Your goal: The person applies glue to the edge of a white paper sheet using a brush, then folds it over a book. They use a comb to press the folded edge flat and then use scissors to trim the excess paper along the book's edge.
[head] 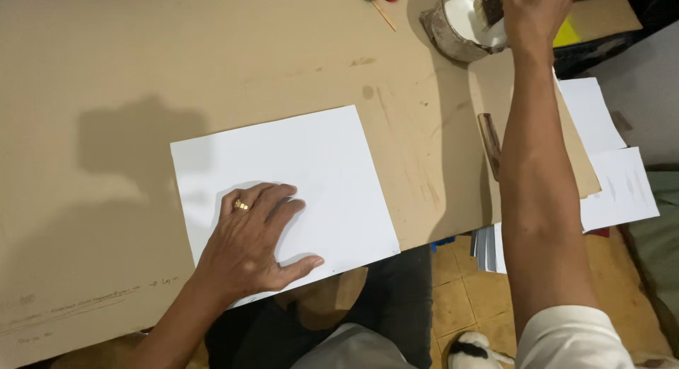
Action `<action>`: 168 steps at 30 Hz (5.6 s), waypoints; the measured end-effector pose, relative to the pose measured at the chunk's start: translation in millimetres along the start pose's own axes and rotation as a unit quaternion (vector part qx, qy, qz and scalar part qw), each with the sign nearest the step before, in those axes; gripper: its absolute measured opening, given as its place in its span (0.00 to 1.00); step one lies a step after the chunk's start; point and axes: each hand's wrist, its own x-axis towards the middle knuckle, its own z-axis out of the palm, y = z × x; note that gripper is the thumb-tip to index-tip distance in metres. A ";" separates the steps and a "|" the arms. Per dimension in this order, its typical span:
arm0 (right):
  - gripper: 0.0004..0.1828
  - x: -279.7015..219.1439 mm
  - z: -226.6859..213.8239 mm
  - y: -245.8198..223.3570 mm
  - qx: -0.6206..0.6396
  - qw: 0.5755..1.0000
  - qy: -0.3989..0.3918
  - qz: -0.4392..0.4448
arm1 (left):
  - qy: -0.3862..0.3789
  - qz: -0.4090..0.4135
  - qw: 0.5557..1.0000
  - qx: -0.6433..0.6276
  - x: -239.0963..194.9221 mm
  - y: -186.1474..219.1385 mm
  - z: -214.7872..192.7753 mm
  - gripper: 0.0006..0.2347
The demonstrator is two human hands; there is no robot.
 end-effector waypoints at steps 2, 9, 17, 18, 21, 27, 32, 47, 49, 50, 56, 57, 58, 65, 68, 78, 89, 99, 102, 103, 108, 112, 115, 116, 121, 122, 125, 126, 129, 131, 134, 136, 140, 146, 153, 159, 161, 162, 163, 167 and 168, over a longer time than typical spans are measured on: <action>0.23 -2.4 14.9 19.8 0.003 1.000 -0.027 -0.011 | -0.001 -0.001 1.000 -0.002 0.4 0.0 0.7 0.29; 0.14 -6.8 14.8 13.6 -0.005 0.997 -0.011 -0.072 | 0.004 0.005 1.000 -0.006 -0.9 -0.1 0.9 0.27; 0.23 -3.3 -31.2 28.2 0.069 0.997 0.045 -0.005 | -0.013 -0.020 1.000 -0.013 -8.4 -3.1 10.6 0.23; 0.13 -4.8 -42.4 16.1 0.092 0.995 0.039 0.025 | -0.005 -0.022 1.000 -0.007 -9.1 -3.3 11.9 0.24; 0.30 -15.4 -43.5 27.8 0.104 0.992 0.042 0.054 | -0.029 -0.037 0.999 0.008 -13.0 -5.2 17.4 0.24; 0.11 -26.5 -63.4 12.3 0.064 0.995 -0.024 -0.074 | -0.017 -0.021 1.000 0.010 -12.8 -6.1 16.8 0.24; 0.04 -28.6 -96.5 -38.7 0.078 0.988 -0.084 -0.099 | -0.012 -0.029 0.999 0.015 -14.6 -4.7 18.0 0.24; 0.11 -108.0 -174.0 -65.1 0.286 0.920 -0.123 0.239 | 0.005 -0.013 1.000 0.001 -20.2 -9.3 20.9 0.20; 0.20 -155.2 -180.3 -84.7 0.392 0.851 -0.078 0.342 | -0.003 -0.020 1.000 -0.006 -24.0 -15.4 20.5 0.20; 0.11 -180.3 -183.7 -98.2 0.469 0.777 -0.064 0.415 | -0.048 -0.017 0.998 -0.029 -23.8 -19.4 17.0 0.18; 0.08 -297.0 -216.5 -240.5 0.480 0.820 -0.093 0.296 | -0.095 0.035 0.993 -0.068 -18.8 -41.9 21.7 0.19; 0.13 -314.0 -213.0 -250.7 0.435 0.863 -0.052 0.251 | -0.085 0.048 0.994 -0.055 -18.0 -44.4 20.0 0.19; 0.13 -319.2 -216.6 -273.2 0.437 0.863 -0.051 0.250 | -0.084 0.048 0.994 -0.053 -19.9 -44.7 20.8 0.19; 0.16 -348.8 -197.1 -338.4 0.359 0.912 -0.112 0.162 | -0.080 0.023 0.996 -0.034 -23.8 -39.6 18.3 0.23; 0.16 -345.2 -189.0 -361.4 0.365 0.913 -0.124 0.135 | -0.064 0.032 0.997 -0.035 -23.4 -43.0 20.4 0.22; 0.12 -329.1 -212.6 -298.8 0.192 0.942 -0.107 0.253 | -0.014 0.068 0.996 -0.065 -25.7 -43.8 22.8 0.17; 0.11 -344.5 -176.7 -415.0 0.337 0.921 -0.188 0.047 | -0.016 0.062 0.995 -0.074 -23.8 -48.1 26.7 0.10; 0.12 -313.2 -235.8 -290.3 0.151 0.959 -0.033 0.237 | -0.015 0.073 0.995 -0.072 -24.1 -55.7 32.5 0.11; 0.14 -323.8 -242.1 -323.1 0.208 0.947 -0.071 0.234 | -0.093 0.067 0.989 -0.096 -13.3 -61.4 28.6 0.16; 0.14 -332.5 -232.1 -329.3 0.216 0.945 -0.077 0.232 | -0.094 0.059 0.990 -0.090 -14.9 -63.4 30.9 0.16; 0.08 -368.6 -187.8 -398.2 0.198 0.962 -0.184 0.037 | 0.015 0.107 0.991 -0.079 -20.1 -64.4 41.0 0.13; 0.13 -371.5 -167.2 -456.6 0.206 0.951 -0.178 -0.149 | 0.019 0.124 0.989 -0.081 -17.2 -63.0 34.5 0.13; 0.08 -360.2 -181.3 -456.3 0.445 0.863 -0.238 0.007 | -0.011 0.093 0.992 -0.080 -17.8 -62.9 34.6 0.15; 0.10 -363.3 -188.6 -438.2 0.399 0.874 -0.245 0.126 | 0.011 0.107 0.991 -0.083 -17.7 -64.9 36.9 0.13; 0.20 -352.1 -227.7 -322.2 0.649 0.629 -0.206 0.374 | 0.037 0.111 0.989 -0.094 -22.1 -66.7 41.0 0.12; 0.19 -348.8 -239.0 -311.7 0.659 0.609 -0.185 0.400 | 0.032 0.106 0.989 -0.093 -22.2 -66.3 41.1 0.11; 0.19 -358.3 -255.7 -289.6 0.633 0.647 -0.149 0.399 | 0.020 0.101 0.989 -0.103 -20.8 -65.1 39.0 0.11; 0.19 -364.8 -259.0 -283.4 0.594 0.701 -0.139 0.370 | 0.012 0.097 0.989 -0.112 -19.8 -64.3 38.5 0.12; 0.13 -353.2 -257.9 -319.5 0.374 0.891 -0.176 0.185 | 0.006 0.098 0.991 -0.094 -20.2 -64.5 39.3 0.12; 0.10 -357.1 -250.7 -320.0 0.318 0.922 -0.151 0.158 | 0.004 0.100 0.991 -0.094 -18.7 -63.6 37.3 0.12; 0.08 -357.8 -239.8 -319.1 0.240 0.960 -0.105 0.103 | 0.008 0.100 0.990 -0.094 -18.4 -63.3 36.9 0.13; 0.09 -355.6 -231.6 -323.9 0.218 0.969 -0.084 0.077 | 0.013 0.098 0.991 -0.095 -18.6 -63.5 38.7 0.13; 0.14 -366.6 -206.2 -342.4 0.199 0.972 -0.120 0.012 | 0.020 0.099 0.991 -0.090 -21.4 -65.2 42.0 0.13; 0.15 -412.7 -156.7 -424.9 0.132 0.972 -0.182 -0.065 | 0.024 0.102 0.991 -0.079 -20.7 -63.5 39.0 0.12; 0.16 -365.3 -201.1 -450.2 0.293 0.910 -0.292 0.036 | 0.037 0.099 0.991 -0.087 -22.5 -64.2 41.7 0.12; 0.08 -362.0 -192.6 -374.8 0.028 0.986 -0.155 -0.045 | 0.014 0.100 0.989 -0.104 -18.4 -65.5 46.8 0.13; 0.08 -369.1 -174.0 -414.0 0.068 0.980 -0.147 -0.114 | 0.013 0.098 0.990 -0.101 -17.8 -65.8 45.4 0.13; 0.07 -373.1 -166.1 -433.4 0.107 0.967 -0.139 -0.183 | 0.014 0.095 0.991 -0.098 -18.4 -64.6 45.0 0.13; 0.07 -376.4 -161.3 -446.2 0.107 0.968 -0.137 -0.182 | 0.013 0.097 0.990 -0.097 -18.1 -63.9 43.3 0.13; 0.15 -375.8 -175.1 -472.1 0.170 0.937 -0.263 -0.152 | 0.000 0.085 0.991 -0.103 -18.7 -63.2 43.1 0.13; 0.16 -373.7 -184.7 -472.3 0.166 0.929 -0.321 -0.081 | 0.015 0.088 0.990 -0.106 -20.5 -65.5 46.1 0.13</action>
